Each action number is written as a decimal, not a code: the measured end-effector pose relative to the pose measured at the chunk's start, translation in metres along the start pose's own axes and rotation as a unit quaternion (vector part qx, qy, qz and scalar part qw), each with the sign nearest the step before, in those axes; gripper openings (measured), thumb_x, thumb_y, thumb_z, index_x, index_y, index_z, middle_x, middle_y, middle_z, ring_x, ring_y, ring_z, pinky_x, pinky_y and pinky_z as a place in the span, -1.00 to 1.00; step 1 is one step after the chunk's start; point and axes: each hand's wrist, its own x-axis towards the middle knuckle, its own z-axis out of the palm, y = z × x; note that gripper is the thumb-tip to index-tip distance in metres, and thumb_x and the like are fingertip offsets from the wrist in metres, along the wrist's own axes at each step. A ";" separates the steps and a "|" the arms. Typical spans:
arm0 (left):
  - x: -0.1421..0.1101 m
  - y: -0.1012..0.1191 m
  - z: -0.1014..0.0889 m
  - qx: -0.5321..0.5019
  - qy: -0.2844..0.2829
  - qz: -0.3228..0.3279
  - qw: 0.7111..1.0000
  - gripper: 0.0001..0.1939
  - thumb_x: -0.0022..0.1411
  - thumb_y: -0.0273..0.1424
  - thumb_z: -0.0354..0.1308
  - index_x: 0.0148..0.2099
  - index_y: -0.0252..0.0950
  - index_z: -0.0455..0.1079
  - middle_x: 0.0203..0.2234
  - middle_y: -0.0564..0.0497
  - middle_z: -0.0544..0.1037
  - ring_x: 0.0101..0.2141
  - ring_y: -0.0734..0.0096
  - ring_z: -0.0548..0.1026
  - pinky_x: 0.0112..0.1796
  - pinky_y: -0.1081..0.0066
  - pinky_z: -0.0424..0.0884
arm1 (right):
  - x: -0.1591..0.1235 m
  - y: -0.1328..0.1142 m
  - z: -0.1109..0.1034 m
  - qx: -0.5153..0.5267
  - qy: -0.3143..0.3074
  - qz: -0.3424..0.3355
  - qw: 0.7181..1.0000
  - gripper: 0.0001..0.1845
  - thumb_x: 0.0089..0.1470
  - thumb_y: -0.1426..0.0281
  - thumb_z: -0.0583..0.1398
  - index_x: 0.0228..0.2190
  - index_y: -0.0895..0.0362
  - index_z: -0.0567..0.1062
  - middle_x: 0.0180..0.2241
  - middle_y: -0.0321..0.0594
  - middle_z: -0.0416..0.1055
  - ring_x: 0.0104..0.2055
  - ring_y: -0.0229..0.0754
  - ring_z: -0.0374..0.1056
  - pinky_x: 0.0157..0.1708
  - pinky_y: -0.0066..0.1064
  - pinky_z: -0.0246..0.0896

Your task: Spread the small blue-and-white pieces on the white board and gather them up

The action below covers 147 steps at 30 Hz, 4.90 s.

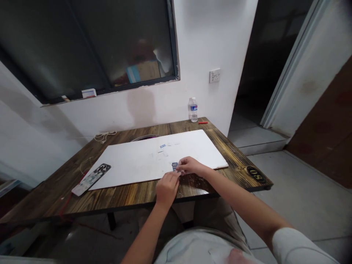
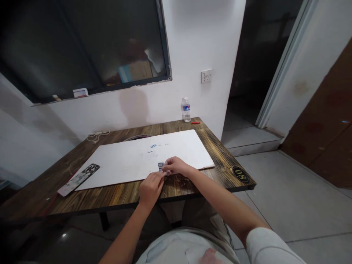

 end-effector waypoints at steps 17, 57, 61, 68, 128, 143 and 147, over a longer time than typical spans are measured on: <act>0.036 -0.101 -0.010 0.051 -0.334 -0.108 0.935 -0.07 0.06 0.09 0.26 0.32 -0.34 0.16 0.29 -0.32 0.20 0.29 -0.13 0.13 0.22 -0.07 0.10 | 0.011 -0.002 -0.018 0.019 0.180 -0.069 0.981 -0.67 -0.22 0.18 0.39 -0.57 0.15 0.44 -0.69 -0.32 0.40 -0.64 -0.33 0.25 -0.58 -0.49 0.11; 0.085 -0.067 -0.001 -0.101 -0.093 0.070 0.988 -0.80 0.34 -0.42 0.07 -0.17 -0.22 0.55 -0.35 -0.04 0.63 -0.29 0.27 0.55 -0.20 0.27 0.46 | 0.011 -0.002 -0.010 -0.086 0.114 -0.095 0.985 -0.63 -0.23 0.08 0.37 -0.55 0.14 0.55 -0.64 -0.30 0.45 -0.52 -0.23 0.33 -0.43 -0.42 0.18; 0.087 -0.068 0.006 -0.086 -0.080 0.086 0.989 -0.80 0.35 -0.42 0.07 -0.18 -0.23 0.54 -0.38 -0.04 0.62 -0.29 0.28 0.54 -0.22 0.30 0.45 | 0.011 -0.002 -0.010 -0.083 0.120 -0.091 0.985 -0.66 -0.23 0.11 0.36 -0.57 0.14 0.53 -0.64 -0.31 0.44 -0.53 -0.23 0.33 -0.43 -0.42 0.18; 0.094 -0.083 0.023 -0.114 -0.044 0.034 0.992 -0.77 0.35 -0.41 0.04 -0.05 -0.25 0.49 -0.17 -0.09 0.62 -0.11 0.25 0.54 -0.04 0.19 0.44 | 0.010 -0.001 -0.013 -0.096 0.148 -0.106 0.979 -0.65 -0.18 0.10 0.35 -0.55 0.15 0.54 -0.63 -0.30 0.44 -0.52 -0.25 0.33 -0.42 -0.43 0.18; 0.089 -0.070 0.009 -0.166 0.022 0.038 0.985 -0.89 0.28 -0.34 0.20 -0.17 -0.21 0.49 -0.30 -0.03 0.61 -0.23 0.26 0.53 -0.15 0.22 0.46 | 0.007 -0.006 -0.013 -0.091 0.137 -0.093 0.982 -0.65 -0.19 0.12 0.35 -0.53 0.18 0.55 -0.61 -0.29 0.43 -0.52 -0.26 0.28 -0.43 -0.43 0.11; 0.033 -0.186 -0.014 -0.004 -0.271 -0.121 0.955 -0.54 0.29 -0.14 0.04 0.11 -0.28 0.43 0.16 -0.18 0.42 0.22 -0.03 0.29 0.19 0.02 0.20 | 0.010 -0.002 -0.014 -0.052 0.175 -0.082 0.980 -0.69 -0.19 0.18 0.34 -0.56 0.16 0.46 -0.65 -0.30 0.36 -0.57 -0.27 0.26 -0.47 -0.42 0.12; 0.014 -0.172 -0.029 0.002 -0.259 -0.048 0.965 -0.54 0.27 -0.12 0.10 0.10 -0.25 0.46 0.11 -0.16 0.48 0.16 -0.02 0.36 0.13 0.04 0.28 | 0.012 0.001 -0.015 -0.051 0.178 -0.085 0.979 -0.68 -0.20 0.17 0.35 -0.54 0.17 0.47 -0.65 -0.29 0.36 -0.57 -0.26 0.28 -0.48 -0.41 0.13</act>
